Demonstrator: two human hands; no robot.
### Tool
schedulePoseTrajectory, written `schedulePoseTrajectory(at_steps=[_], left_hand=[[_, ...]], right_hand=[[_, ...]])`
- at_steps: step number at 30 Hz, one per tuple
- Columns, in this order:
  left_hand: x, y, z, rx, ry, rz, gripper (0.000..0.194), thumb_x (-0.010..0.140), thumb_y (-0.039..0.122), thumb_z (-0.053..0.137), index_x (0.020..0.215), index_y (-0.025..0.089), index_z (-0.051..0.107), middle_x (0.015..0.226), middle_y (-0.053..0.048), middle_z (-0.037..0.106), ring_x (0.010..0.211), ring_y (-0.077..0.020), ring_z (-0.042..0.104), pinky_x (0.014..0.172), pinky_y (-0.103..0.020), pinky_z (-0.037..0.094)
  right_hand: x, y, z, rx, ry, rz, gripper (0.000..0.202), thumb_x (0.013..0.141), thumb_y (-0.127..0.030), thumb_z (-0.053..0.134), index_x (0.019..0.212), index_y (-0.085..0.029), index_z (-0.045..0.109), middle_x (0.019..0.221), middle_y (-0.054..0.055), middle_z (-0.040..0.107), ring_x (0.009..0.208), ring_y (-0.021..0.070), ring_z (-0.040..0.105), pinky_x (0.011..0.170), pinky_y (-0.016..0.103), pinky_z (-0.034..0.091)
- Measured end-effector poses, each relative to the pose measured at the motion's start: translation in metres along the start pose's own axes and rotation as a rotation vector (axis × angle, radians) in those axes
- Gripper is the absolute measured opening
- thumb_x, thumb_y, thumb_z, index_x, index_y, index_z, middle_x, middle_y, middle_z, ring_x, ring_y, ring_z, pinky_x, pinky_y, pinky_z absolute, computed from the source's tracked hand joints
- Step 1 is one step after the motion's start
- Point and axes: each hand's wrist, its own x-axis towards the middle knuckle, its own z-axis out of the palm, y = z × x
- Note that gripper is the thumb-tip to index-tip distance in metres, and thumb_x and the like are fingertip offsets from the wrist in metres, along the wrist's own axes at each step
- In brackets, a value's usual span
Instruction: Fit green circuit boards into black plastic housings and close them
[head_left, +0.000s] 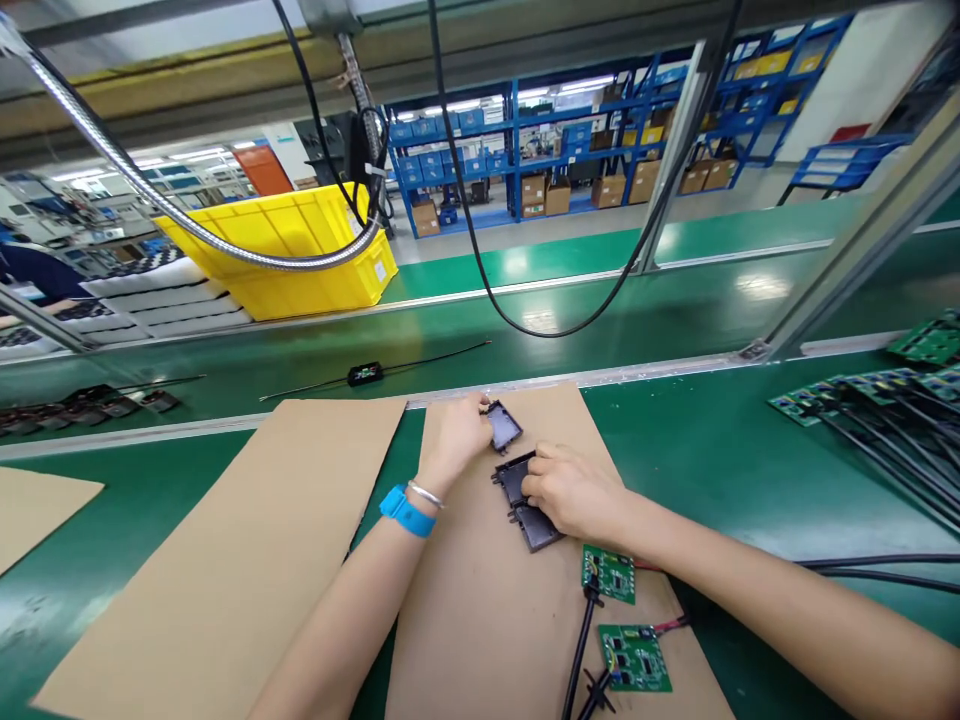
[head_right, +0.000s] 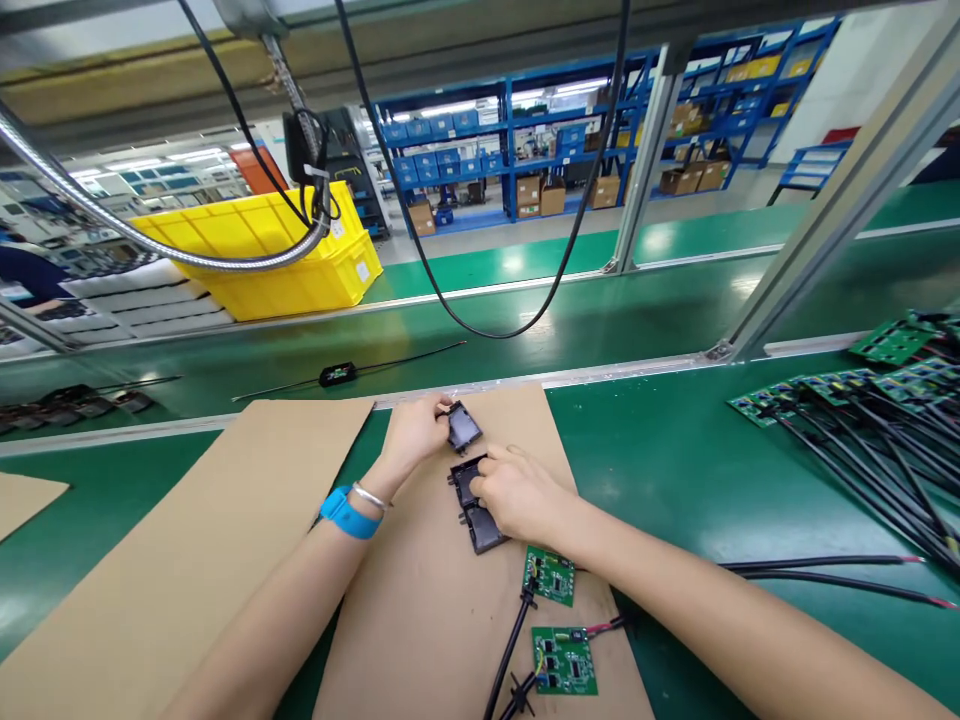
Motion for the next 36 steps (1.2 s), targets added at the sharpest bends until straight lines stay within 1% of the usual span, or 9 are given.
schedulePoseTrajectory(at_steps=[5,12,16,18,22,25,26,30,36], left_hand=[[-0.016,0.015,0.016,-0.006,-0.02,0.076,0.032,0.094,0.033,0.057,0.122,0.016,0.056,0.12,-0.009,0.06,0.101,-0.0217,0.062,0.086,-0.043,0.053],[-0.039,0.019,0.012,-0.033,-0.094,0.162,0.023,0.095,0.031,0.055,0.111,0.015,0.06,0.108,-0.007,0.064,0.094,-0.0192,0.063,0.085,-0.04,0.053],[-0.053,0.016,-0.002,-0.073,-0.045,0.138,0.032,0.095,0.026,0.049,0.122,0.011,0.054,0.102,-0.011,0.064,0.096,-0.0231,0.062,0.088,-0.041,0.049],[-0.068,0.02,-0.012,-0.115,-0.04,0.141,0.035,0.095,0.03,0.047,0.125,0.012,0.051,0.1,-0.01,0.063,0.091,-0.0225,0.062,0.083,-0.038,0.05],[-0.114,0.051,-0.02,-0.259,-0.188,0.203,0.036,0.094,0.046,0.047,0.118,0.021,0.055,0.091,-0.002,0.064,0.065,-0.014,0.06,0.061,-0.027,0.05],[-0.141,0.077,-0.019,-0.372,-0.307,0.273,0.068,0.078,0.051,0.067,0.132,0.018,0.043,0.112,-0.01,0.063,0.082,-0.0207,0.064,0.068,-0.032,0.054],[-0.145,0.082,-0.019,-0.387,-0.32,0.293,0.069,0.077,0.047,0.069,0.133,0.017,0.042,0.115,-0.012,0.063,0.09,-0.0237,0.064,0.074,-0.035,0.054],[-0.144,0.086,-0.033,-0.43,-0.328,0.216,0.026,0.093,0.026,0.042,0.118,0.021,0.048,0.101,-0.007,0.07,0.087,-0.0211,0.067,0.077,-0.034,0.051],[-0.129,0.087,-0.049,-0.204,-0.266,0.062,0.017,0.094,0.03,0.04,0.094,0.018,0.052,0.081,-0.008,0.071,0.074,-0.0249,0.067,0.066,-0.035,0.047]], right_hand=[[-0.01,-0.002,0.002,0.009,0.035,0.031,0.018,0.091,-0.024,0.052,0.083,-0.018,0.067,0.085,0.008,0.064,0.089,0.0227,0.048,0.078,0.035,0.039],[-0.005,-0.006,0.0,0.052,0.049,0.026,0.019,0.09,-0.024,0.053,0.08,-0.017,0.068,0.084,0.01,0.064,0.091,0.025,0.049,0.08,0.038,0.04],[-0.04,0.0,-0.024,0.113,0.059,0.05,0.018,0.092,-0.027,0.052,0.095,-0.016,0.066,0.093,0.009,0.063,0.096,0.0238,0.049,0.086,0.037,0.04],[-0.067,0.005,-0.034,0.191,-0.001,0.128,0.017,0.09,-0.032,0.056,0.094,-0.016,0.064,0.09,0.008,0.061,0.093,0.0234,0.049,0.082,0.036,0.041],[-0.103,0.006,-0.04,0.366,-0.143,0.223,0.006,0.08,-0.018,0.063,0.081,-0.018,0.057,0.085,0.004,0.058,0.087,0.0209,0.05,0.074,0.031,0.04],[-0.102,-0.001,-0.046,0.496,-0.004,0.193,0.01,0.087,-0.01,0.052,0.084,-0.019,0.054,0.084,0.001,0.058,0.082,0.0151,0.052,0.074,0.027,0.04],[-0.099,-0.004,-0.05,0.53,0.054,0.173,0.01,0.089,-0.011,0.05,0.086,-0.019,0.054,0.085,0.0,0.059,0.081,0.0138,0.052,0.073,0.026,0.04],[-0.081,-0.008,-0.065,0.608,0.238,0.147,0.01,0.094,-0.02,0.048,0.093,-0.021,0.058,0.09,0.0,0.064,0.081,0.0124,0.056,0.073,0.023,0.042],[-0.055,-0.019,-0.048,0.414,0.432,0.275,0.019,0.085,-0.014,0.051,0.102,-0.02,0.055,0.076,-0.002,0.064,0.065,0.0128,0.057,0.061,0.024,0.041]])
